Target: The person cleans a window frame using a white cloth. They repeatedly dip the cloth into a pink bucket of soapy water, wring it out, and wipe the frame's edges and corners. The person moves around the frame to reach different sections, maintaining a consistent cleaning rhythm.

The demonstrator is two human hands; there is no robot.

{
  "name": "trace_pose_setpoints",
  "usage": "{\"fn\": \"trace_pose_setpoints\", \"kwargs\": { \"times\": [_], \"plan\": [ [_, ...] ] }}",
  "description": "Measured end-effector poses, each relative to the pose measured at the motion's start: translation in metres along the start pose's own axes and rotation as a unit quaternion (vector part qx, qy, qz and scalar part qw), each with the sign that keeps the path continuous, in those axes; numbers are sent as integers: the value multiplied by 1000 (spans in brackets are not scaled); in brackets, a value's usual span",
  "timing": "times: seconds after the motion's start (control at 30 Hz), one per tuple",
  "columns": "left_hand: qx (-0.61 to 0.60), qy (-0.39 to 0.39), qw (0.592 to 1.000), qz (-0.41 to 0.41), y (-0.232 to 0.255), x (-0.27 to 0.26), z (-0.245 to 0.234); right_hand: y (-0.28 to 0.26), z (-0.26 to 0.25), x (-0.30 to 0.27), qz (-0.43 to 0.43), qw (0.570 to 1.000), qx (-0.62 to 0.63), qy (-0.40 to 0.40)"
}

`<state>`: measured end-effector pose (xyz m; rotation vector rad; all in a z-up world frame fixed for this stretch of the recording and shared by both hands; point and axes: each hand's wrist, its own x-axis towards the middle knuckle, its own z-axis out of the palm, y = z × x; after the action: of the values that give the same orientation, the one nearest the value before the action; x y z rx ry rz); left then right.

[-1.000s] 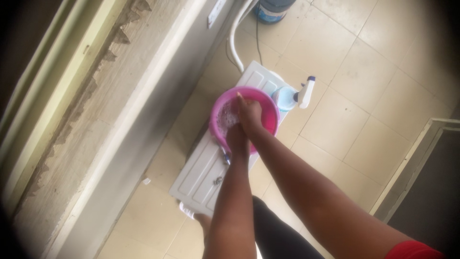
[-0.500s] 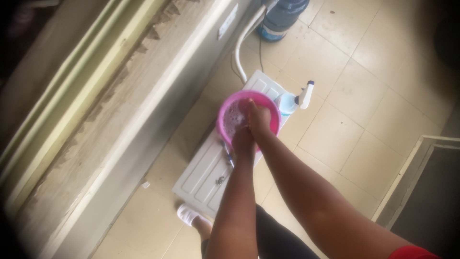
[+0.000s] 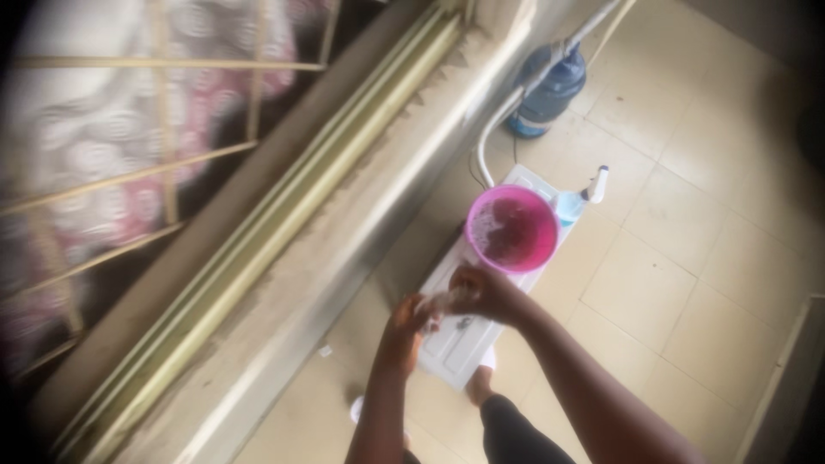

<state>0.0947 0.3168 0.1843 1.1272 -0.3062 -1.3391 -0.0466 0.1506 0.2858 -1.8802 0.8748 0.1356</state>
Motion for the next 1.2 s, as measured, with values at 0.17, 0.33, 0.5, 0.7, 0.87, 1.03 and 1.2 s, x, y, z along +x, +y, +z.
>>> {"fn": "trace_pose_setpoints", "kwargs": {
  "times": [0.17,0.33,0.5,0.7,0.87,1.03,1.2],
  "plan": [
    [-212,128,967,62,60,-114,-51,-110,73,-53,-90,995,30,11],
    [-222,134,957,130,134,-200,-85,-153,128,-60,-119,990,43,65],
    [-195,109,959,174,173,-231,-88,-182,159,-53,-154,950,270,18],
    [-220,52,958,177,216,-215,-53,-220,160,-59,-191,945,262,40],
    [-104,85,988,80,238,-166,-47,-221,122,-27,-110,966,135,190],
    [60,89,992,61,245,-90,-65,-218,34,20,26,915,355,192],
    [286,98,944,130,238,-1,-57,-218,-65,81,12,903,332,272]
  ]
}}
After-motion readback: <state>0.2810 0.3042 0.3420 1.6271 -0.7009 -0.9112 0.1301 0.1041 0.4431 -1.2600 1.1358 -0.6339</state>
